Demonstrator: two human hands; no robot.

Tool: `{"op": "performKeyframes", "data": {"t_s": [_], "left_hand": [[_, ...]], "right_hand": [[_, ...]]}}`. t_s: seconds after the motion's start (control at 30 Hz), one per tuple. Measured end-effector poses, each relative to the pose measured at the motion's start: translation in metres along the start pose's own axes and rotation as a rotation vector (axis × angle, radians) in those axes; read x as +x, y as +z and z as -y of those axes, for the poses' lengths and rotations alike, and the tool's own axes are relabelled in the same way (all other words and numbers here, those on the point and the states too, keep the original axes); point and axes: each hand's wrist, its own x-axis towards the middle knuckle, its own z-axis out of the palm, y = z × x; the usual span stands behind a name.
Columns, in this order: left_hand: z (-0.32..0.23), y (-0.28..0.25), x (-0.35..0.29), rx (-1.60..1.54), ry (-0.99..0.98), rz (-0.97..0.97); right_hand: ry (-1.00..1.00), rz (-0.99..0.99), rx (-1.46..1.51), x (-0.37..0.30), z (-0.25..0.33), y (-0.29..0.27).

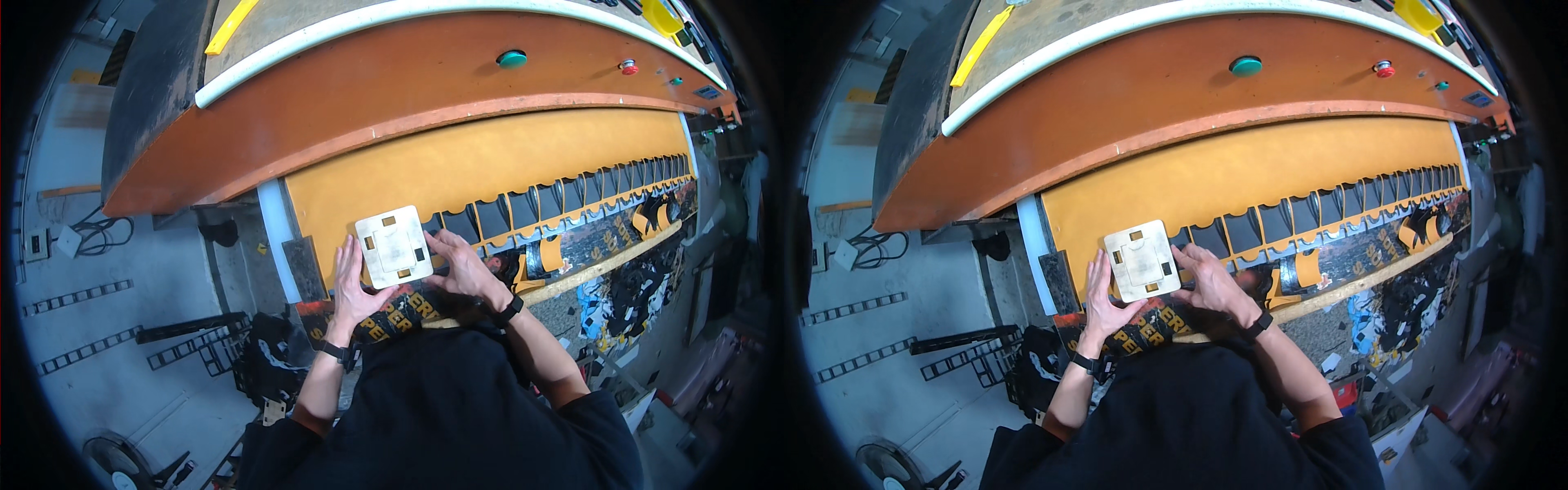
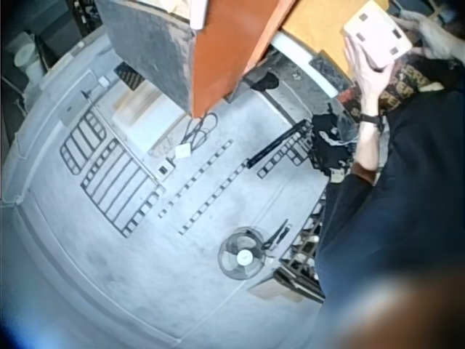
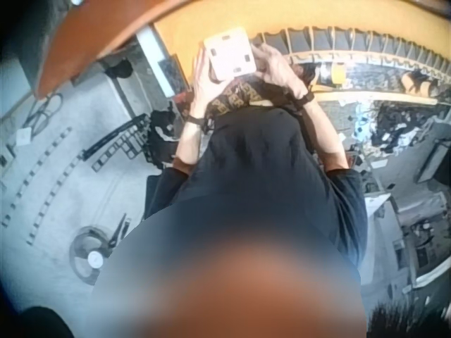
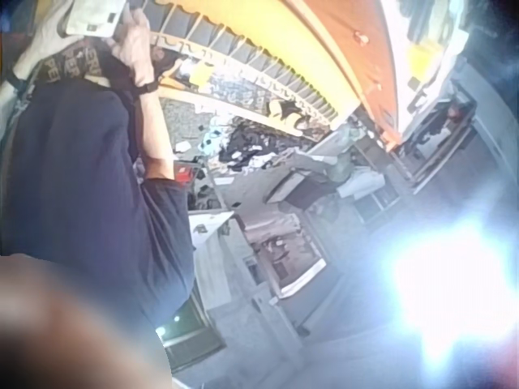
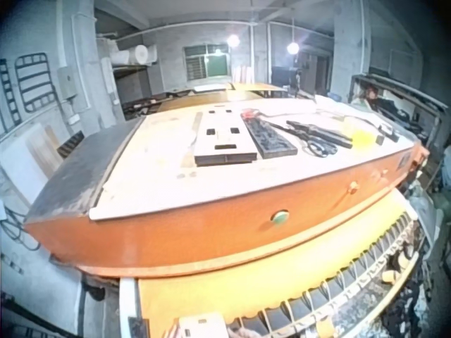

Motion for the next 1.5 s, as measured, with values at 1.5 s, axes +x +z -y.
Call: {"op": "performKeyframes", "data": {"t_s": [1.5], "left_hand": [[-0.070,0.053,0.082,0.261,0.125,-0.058]], "right_hand": [[0.213,-0.613,0.106,-0.026,-0.058,-0.163]]}}
